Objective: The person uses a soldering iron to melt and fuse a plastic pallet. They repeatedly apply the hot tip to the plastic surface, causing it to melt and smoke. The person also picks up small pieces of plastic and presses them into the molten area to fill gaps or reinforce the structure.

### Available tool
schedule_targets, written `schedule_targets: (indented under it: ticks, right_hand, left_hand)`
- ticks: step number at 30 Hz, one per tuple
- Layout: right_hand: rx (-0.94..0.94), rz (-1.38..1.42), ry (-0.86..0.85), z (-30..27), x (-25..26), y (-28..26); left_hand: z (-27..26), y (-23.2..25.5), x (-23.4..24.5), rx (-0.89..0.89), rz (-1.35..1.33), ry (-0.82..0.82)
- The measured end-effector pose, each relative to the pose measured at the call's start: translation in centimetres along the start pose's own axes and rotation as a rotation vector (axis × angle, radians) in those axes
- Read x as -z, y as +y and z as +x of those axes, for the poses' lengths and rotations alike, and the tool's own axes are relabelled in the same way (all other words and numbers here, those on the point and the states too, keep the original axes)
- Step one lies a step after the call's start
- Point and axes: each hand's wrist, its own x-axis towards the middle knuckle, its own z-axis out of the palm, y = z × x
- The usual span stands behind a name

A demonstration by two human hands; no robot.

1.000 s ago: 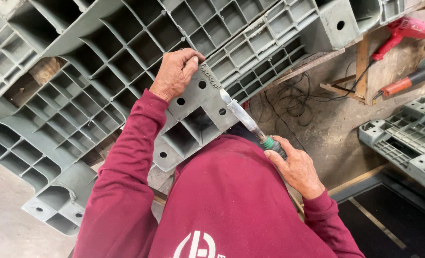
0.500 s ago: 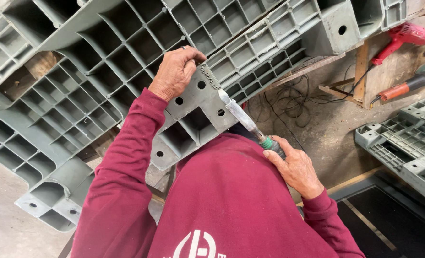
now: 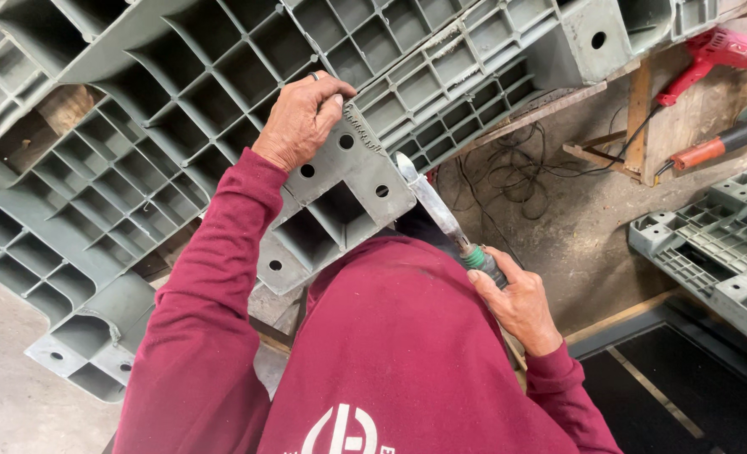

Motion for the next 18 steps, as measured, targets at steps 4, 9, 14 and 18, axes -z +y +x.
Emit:
schedule_targets:
  ticks: [4,9,14,18]
  right_hand:
    - [-0.165,-0.079,-0.052,-0.4,0.0,0.3]
    - [-0.2,-0.104,-0.088,-0.1,-0.5,-0.3]
    - [-0.177,-0.113,-0.091,0.2,-0.5,-1.0]
    - [-0.228,-0.124,-0.138,0.3,-0.4,-1.4]
  left_hand:
    - [0.0,0.1,-0.2,0.051,-0.009,-0.002]
    - [0.1,-0.2,-0.3,0.028,-0.022,0.011]
    - [0.1,-0.3,-0.4,0.063,-0.034,0.002]
    - [-0.1,-0.4,-0.3,0.047,-0.053,0.019]
